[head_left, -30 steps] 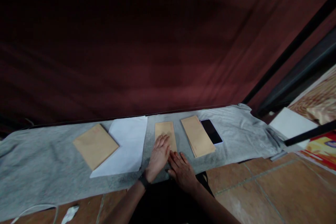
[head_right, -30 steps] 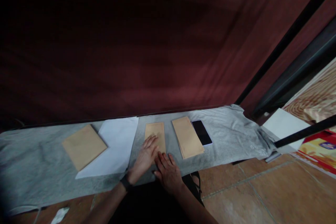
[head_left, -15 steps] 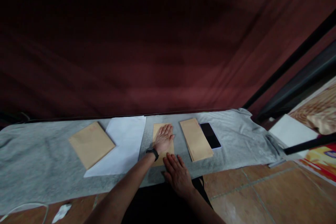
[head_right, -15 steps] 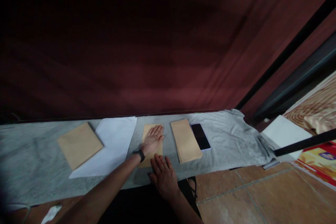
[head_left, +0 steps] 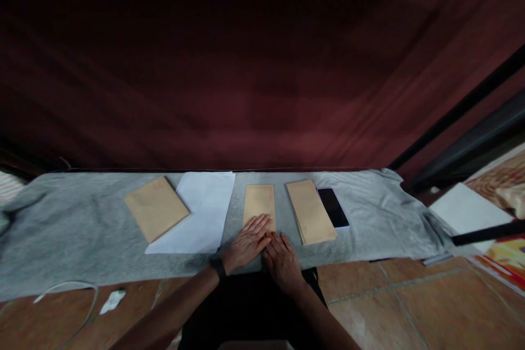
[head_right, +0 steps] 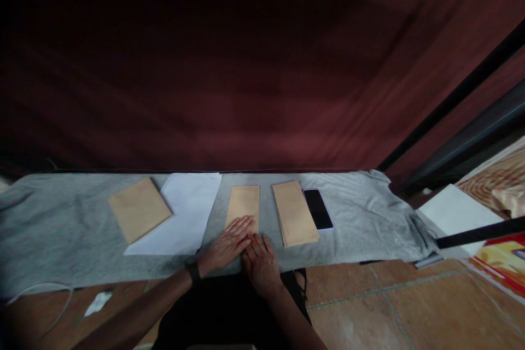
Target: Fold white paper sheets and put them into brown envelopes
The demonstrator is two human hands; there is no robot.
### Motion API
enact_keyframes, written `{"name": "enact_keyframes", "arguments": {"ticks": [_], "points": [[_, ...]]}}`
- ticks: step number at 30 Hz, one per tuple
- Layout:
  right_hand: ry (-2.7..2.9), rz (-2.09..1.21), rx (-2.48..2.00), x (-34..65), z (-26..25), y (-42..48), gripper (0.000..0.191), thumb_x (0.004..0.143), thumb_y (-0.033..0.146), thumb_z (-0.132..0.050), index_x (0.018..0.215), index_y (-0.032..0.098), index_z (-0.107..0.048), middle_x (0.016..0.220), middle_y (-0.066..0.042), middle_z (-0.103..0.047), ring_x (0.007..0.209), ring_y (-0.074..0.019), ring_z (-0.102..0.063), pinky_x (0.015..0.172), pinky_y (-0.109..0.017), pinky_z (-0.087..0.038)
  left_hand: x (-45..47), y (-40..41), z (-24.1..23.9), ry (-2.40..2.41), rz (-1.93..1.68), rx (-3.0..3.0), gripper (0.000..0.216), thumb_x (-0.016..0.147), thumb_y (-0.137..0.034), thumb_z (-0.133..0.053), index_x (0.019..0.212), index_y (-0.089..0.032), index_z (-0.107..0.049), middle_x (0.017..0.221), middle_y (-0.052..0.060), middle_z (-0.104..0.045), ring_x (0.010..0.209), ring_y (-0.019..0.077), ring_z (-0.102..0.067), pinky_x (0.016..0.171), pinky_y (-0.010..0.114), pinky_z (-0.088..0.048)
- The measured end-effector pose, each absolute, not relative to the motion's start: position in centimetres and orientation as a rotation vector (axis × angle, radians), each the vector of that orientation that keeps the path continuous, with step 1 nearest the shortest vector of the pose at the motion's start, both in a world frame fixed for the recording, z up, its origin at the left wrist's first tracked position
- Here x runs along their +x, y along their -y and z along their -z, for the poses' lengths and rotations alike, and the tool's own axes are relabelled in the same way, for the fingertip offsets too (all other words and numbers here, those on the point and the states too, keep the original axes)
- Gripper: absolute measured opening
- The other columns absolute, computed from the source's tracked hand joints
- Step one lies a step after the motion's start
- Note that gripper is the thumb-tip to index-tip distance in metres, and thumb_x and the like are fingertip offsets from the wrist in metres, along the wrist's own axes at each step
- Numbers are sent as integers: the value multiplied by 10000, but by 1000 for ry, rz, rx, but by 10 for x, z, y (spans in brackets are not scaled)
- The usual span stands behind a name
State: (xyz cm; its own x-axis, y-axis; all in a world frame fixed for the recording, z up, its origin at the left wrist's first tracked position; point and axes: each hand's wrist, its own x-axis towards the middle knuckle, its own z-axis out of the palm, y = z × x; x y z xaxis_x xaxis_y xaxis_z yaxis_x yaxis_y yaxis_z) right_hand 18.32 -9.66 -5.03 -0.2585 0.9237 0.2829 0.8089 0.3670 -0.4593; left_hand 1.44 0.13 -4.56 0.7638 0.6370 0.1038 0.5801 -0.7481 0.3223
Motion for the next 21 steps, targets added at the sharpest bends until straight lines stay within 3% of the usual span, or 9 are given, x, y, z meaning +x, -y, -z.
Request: {"name": "enact_keyframes", "arguments": {"ticks": [5, 9, 14, 21], "points": [[2056, -440, -1472, 192, 53, 86, 497, 966, 89, -394, 1404, 244, -569, 1430, -65, -612, 1359, -198, -531, 1195, -470, -360, -9, 27, 46, -914, -338, 2791, 711, 1026, -536, -407, 1607, -177, -210, 1651, 124, -288, 1532, 244, -250, 1248, 426, -234], [1981, -525, -1463, 199, 56, 72, 446, 995, 167, -393, 1381, 245, -603, 1393, -70, -640, 1318, -194, -566, 1154, -427, -421, -24, 39, 48, -864, -337, 2860, 733, 989, -538, -505, 1604, -248, -230, 1672, 89, -239, 1542, 276, -214, 1247, 464, -233], [2069, -425, -1538, 194, 58, 43, 478, 1032, 259, -377, 1489, 175, -490, 1513, -108, -523, 1421, -222, -461, 1213, -458, -323, -26, 39, 50, -839, -323, 2877, 667, 958, -503, -587, 1554, -304, -363, 1681, 69, -210, 1539, 306, -217, 1240, 494, -245], [2043, -257, -1795, 185, 57, -20, 540, 1039, 328, -371, 1533, 116, -411, 1592, -123, -393, 1496, -237, -340, 1238, -430, -239, -24, 38, 50, -882, -287, 2873, 682, 955, -511, -585, 1566, -349, -329, 1683, 56, -215, 1525, 293, -268, 1230, 490, -269]]}}
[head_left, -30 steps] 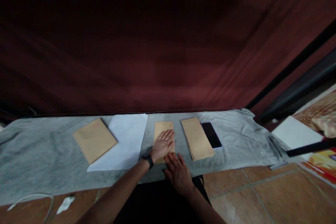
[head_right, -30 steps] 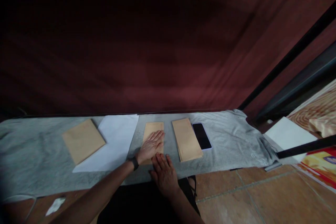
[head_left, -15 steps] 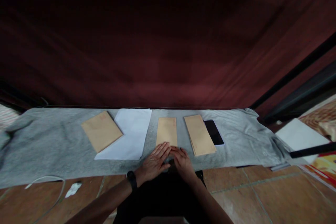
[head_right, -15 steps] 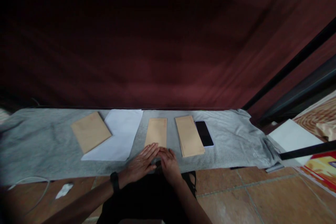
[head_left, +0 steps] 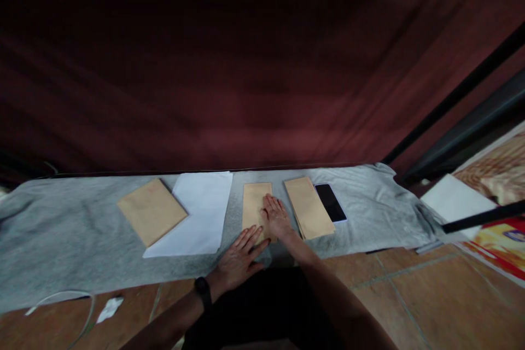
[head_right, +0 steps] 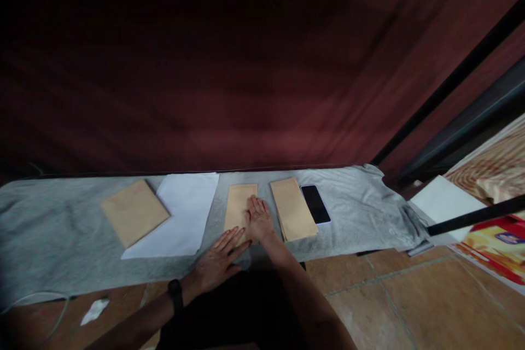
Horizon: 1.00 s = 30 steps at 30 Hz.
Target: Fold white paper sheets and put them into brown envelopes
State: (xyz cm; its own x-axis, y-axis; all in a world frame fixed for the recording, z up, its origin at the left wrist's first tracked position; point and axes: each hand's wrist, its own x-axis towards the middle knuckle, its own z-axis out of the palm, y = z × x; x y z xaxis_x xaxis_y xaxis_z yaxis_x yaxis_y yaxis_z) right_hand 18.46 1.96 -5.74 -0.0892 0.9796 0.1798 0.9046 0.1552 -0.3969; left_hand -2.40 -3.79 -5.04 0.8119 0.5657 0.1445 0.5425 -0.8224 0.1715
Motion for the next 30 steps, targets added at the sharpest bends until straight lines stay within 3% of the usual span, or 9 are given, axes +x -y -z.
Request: {"name": "enact_keyframes", "arguments": {"ticks": [10, 24, 27, 30], "points": [[1957, -245, -1809, 183, 55, -46, 555, 1030, 321, -354, 1547, 119, -381, 1577, -143, -412, 1503, -253, -321, 1232, -493, -202, -24, 38, 53, -875, -321, 2851, 673, 956, -509, -585, 1562, -352, -337, 1682, 53, -225, 1529, 290, -256, 1238, 483, -235], [2304, -197, -1570, 210, 51, 99, 530, 1035, 285, -449, 1556, 219, -375, 1598, -76, -398, 1466, -257, -388, 1224, -498, -274, -24, 40, 44, -861, -304, 2831, 666, 967, -558, -542, 1559, -325, -346, 1684, 64, -215, 1549, 291, -186, 1246, 476, -209], [2345, -121, -1540, 212, 48, 109, 532, 1031, 283, -470, 1549, 195, -386, 1588, -90, -418, 1463, -257, -390, 1218, -492, -295, -23, 41, 38, -857, -298, 2857, 650, 983, -544, -521, 1558, -299, -347, 1671, 72, -258, 1548, 274, -193, 1249, 473, -203], [2379, -90, -1528, 214, 49, 114, 530, 1030, 292, -478, 1544, 192, -395, 1586, -84, -425, 1466, -261, -381, 1219, -495, -296, -17, 39, 32, -888, -306, 2838, 533, 1019, -482, -473, 1508, -272, -434, 1608, 74, -396, 1514, 242, -295, 1244, 452, -230]]}}
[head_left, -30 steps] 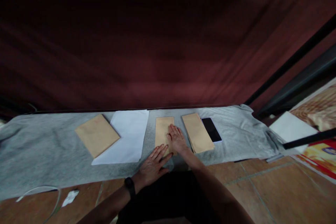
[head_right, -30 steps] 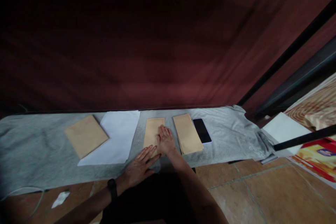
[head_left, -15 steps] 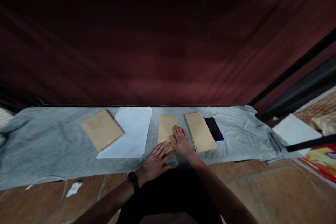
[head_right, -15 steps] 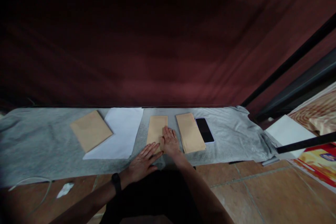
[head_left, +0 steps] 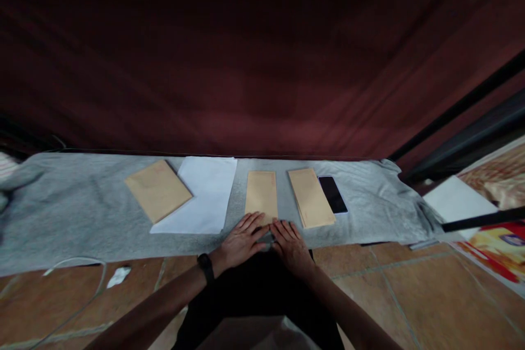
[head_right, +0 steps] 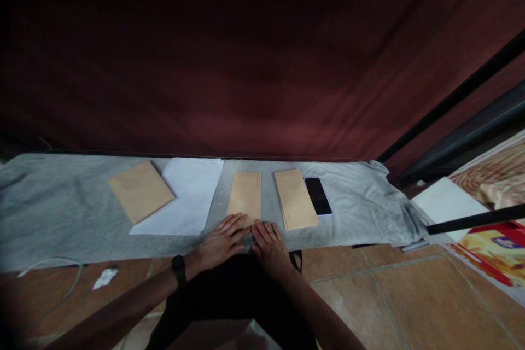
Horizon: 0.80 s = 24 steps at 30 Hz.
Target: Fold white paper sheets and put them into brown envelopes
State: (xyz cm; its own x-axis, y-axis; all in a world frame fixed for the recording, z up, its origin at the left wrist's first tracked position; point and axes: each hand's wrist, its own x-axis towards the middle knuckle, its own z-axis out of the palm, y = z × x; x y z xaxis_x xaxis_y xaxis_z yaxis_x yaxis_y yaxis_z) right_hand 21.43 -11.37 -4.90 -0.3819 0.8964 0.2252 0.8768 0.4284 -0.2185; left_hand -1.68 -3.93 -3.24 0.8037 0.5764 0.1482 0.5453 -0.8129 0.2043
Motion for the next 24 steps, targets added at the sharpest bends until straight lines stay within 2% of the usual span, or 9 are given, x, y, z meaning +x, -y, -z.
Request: {"name": "enact_keyframes", "arguments": {"ticks": [3, 9, 16, 19, 21, 24], "points": [[2383, -88, -1530, 215, 52, 115, 535, 1027, 302, -486, 1543, 199, -395, 1581, -76, -436, 1464, -262, -382, 1217, -499, -298, -4, 32, 33, -941, -339, 2795, 466, 1052, -414, -403, 1463, -214, -491, 1553, 89, -478, 1471, 206, -380, 1235, 415, -259], [2330, -90, -1566, 212, 56, 114, 511, 1015, 304, -513, 1513, 211, -449, 1544, -64, -493, 1436, -254, -420, 1216, -489, -302, 29, 1, 48, -1059, -331, 2778, 548, 1066, -418, -308, 1528, -136, -394, 1599, 123, -401, 1501, 209, -329, 1241, 434, -229], [2328, -50, -1562, 210, 54, 115, 522, 1020, 289, -490, 1531, 213, -417, 1560, -68, -469, 1439, -252, -416, 1222, -484, -280, 38, -14, 50, -1096, -328, 2797, 553, 1057, -388, -340, 1551, -140, -357, 1622, 137, -354, 1523, 236, -275, 1249, 469, -172], [2333, -38, -1559, 210, 58, 116, 503, 1028, 284, -466, 1521, 194, -432, 1564, -73, -464, 1448, -262, -401, 1220, -497, -275, 23, 4, 47, -992, -324, 2838, 514, 1059, -391, -367, 1538, -209, -391, 1632, 102, -346, 1527, 234, -264, 1249, 470, -167], [2334, -30, -1558, 211, 61, 117, 497, 1034, 280, -448, 1520, 182, -431, 1570, -79, -453, 1455, -270, -390, 1217, -505, -271, 10, 19, 45, -913, -304, 2866, 528, 1053, -421, -392, 1547, -235, -373, 1638, 87, -338, 1532, 228, -252, 1253, 464, -155], [2349, -30, -1544, 213, 63, 118, 512, 1044, 281, -423, 1544, 177, -392, 1578, -91, -439, 1466, -276, -374, 1215, -512, -264, -6, 37, 42, -842, -269, 2889, 654, 1023, -518, -436, 1572, -185, -313, 1641, 110, -324, 1541, 230, -223, 1260, 441, -144]]}}
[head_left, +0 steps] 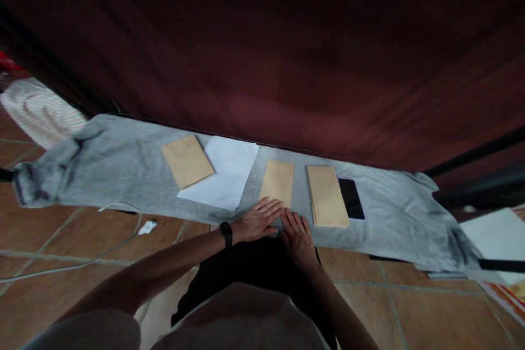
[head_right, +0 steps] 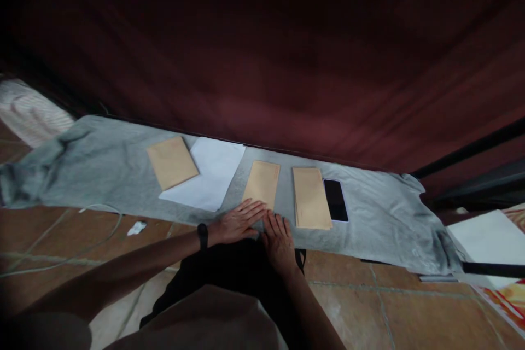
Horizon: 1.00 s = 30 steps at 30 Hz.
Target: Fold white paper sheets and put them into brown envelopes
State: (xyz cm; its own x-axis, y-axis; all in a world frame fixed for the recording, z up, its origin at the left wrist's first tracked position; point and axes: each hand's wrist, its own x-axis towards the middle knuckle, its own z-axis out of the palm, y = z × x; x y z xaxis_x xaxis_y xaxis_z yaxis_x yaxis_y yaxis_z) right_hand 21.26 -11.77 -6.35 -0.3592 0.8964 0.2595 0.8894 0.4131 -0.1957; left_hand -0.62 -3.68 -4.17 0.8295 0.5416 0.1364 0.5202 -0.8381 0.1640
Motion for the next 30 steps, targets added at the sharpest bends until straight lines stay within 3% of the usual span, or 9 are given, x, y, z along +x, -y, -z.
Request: {"name": "enact_keyframes", "arguments": {"ticks": [10, 19, 30], "points": [[2261, -60, -1488, 193, 62, 119, 536, 1078, 339, -323, 1555, 96, -342, 1529, -183, -485, 1465, -276, -385, 1192, -540, -310, -16, 48, 38, -817, -233, 2927, 799, 974, -595, -489, 1568, -99, -292, 1631, 172, -319, 1546, 267, -200, 1258, 442, -157], [2276, 22, -1554, 204, 63, 123, 494, 1077, 292, -330, 1542, 136, -391, 1521, -143, -506, 1432, -258, -442, 1230, -512, -250, -27, 48, 36, -770, -230, 2864, 795, 966, -565, -527, 1573, -119, -275, 1637, 168, -307, 1545, 254, -205, 1260, 422, -164], [2212, 14, -1573, 184, 50, 118, 468, 1047, 292, -423, 1487, 144, -477, 1496, -129, -539, 1419, -253, -461, 1222, -504, -307, -39, 49, 43, -848, -253, 2842, 705, 994, -469, -514, 1571, -140, -279, 1630, 161, -324, 1534, 250, -241, 1241, 427, -256]]}}
